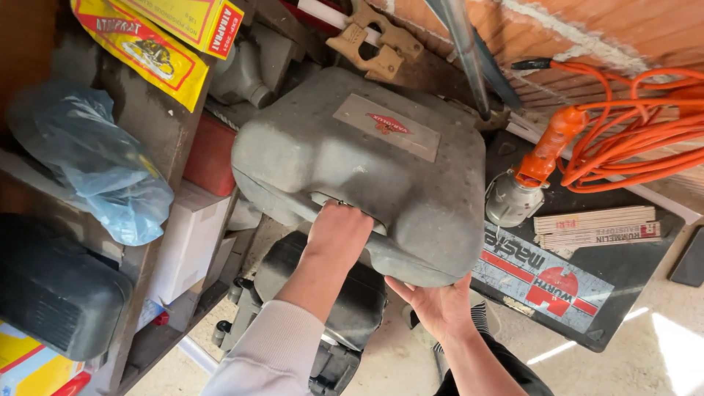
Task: The person kneels on the floor and coils the power cord of a router, places the cord into its molded tool case, and arranges a wrench and other items in the lid. They close and latch the case, carry it to a storage shelf, then open a red bit case and sort drill bits and driver bits into their slots.
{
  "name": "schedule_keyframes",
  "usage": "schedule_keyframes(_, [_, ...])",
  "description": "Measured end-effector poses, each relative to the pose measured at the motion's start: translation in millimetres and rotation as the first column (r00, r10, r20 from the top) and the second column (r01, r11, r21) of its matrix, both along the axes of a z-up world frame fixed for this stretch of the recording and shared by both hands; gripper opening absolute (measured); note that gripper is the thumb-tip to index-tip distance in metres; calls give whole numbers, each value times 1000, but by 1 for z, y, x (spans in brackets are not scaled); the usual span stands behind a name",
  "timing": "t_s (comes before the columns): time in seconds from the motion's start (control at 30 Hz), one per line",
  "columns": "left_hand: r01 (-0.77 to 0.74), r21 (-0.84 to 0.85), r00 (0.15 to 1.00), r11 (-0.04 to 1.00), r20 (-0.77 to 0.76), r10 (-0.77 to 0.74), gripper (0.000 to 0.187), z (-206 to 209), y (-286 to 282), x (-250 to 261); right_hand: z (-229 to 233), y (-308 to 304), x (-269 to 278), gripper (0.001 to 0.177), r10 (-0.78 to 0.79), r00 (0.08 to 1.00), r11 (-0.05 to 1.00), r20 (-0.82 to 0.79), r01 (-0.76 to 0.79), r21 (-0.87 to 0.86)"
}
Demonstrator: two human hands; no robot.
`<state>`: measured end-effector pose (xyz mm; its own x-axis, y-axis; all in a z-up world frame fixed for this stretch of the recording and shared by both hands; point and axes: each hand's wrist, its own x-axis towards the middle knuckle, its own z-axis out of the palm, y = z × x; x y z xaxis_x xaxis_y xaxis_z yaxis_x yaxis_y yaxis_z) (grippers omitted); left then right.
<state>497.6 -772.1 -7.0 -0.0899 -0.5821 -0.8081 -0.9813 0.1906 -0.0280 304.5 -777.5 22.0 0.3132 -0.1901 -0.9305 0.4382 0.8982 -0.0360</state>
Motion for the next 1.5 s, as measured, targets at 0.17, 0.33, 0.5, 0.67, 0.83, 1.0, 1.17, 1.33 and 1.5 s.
schedule_keyframes(0.17, [-16, 0, 1000, 1000, -6, 16, 21, 9, 7, 0, -2, 8, 5, 105, -5, 1000, 1000, -9, 4, -23])
schedule_keyframes(0.33, [14, -76, 1000, 997, -20, -16, 23, -6, 33, 1, -4, 18, 8, 100, 20, 999, 999, -50, -22, -25])
schedule_keyframes(0.5, [17, -69, 999, 997, -30, -20, 22, -8, 40, 2, -4, 21, 14, 94, -17, 993, 1000, -114, 19, 13])
schedule_keyframes(0.67, [7, -92, 1000, 996, -18, -9, 21, -8, 16, -1, -7, 18, 16, 117, -25, 994, 1000, -106, 23, -16])
schedule_keyframes(0.83, [-6, -25, 1000, 1000, 8, 6, 29, -15, -31, -3, -54, 26, -14, 85, -148, 971, 969, 190, 181, -171])
schedule_keyframes(1.0, [-157, -124, 983, 980, -120, 142, 21, -17, -30, -3, -34, 0, -19, 47, -279, 935, 960, 221, 266, 87])
schedule_keyframes(1.17, [-87, -138, 996, 987, -40, 83, 24, -2, -14, 1, -68, 14, -63, 62, 72, 895, 943, 441, 83, -322])
schedule_keyframes(1.33, [-242, -499, 967, 832, -56, 247, 56, -2, 29, -10, -62, 20, -78, 93, 326, 833, 883, 447, -100, -458])
schedule_keyframes(1.5, [-534, -726, 805, 433, -279, 524, 75, 9, 66, -40, -77, 25, -77, 97, 305, 826, 896, 474, -81, -437])
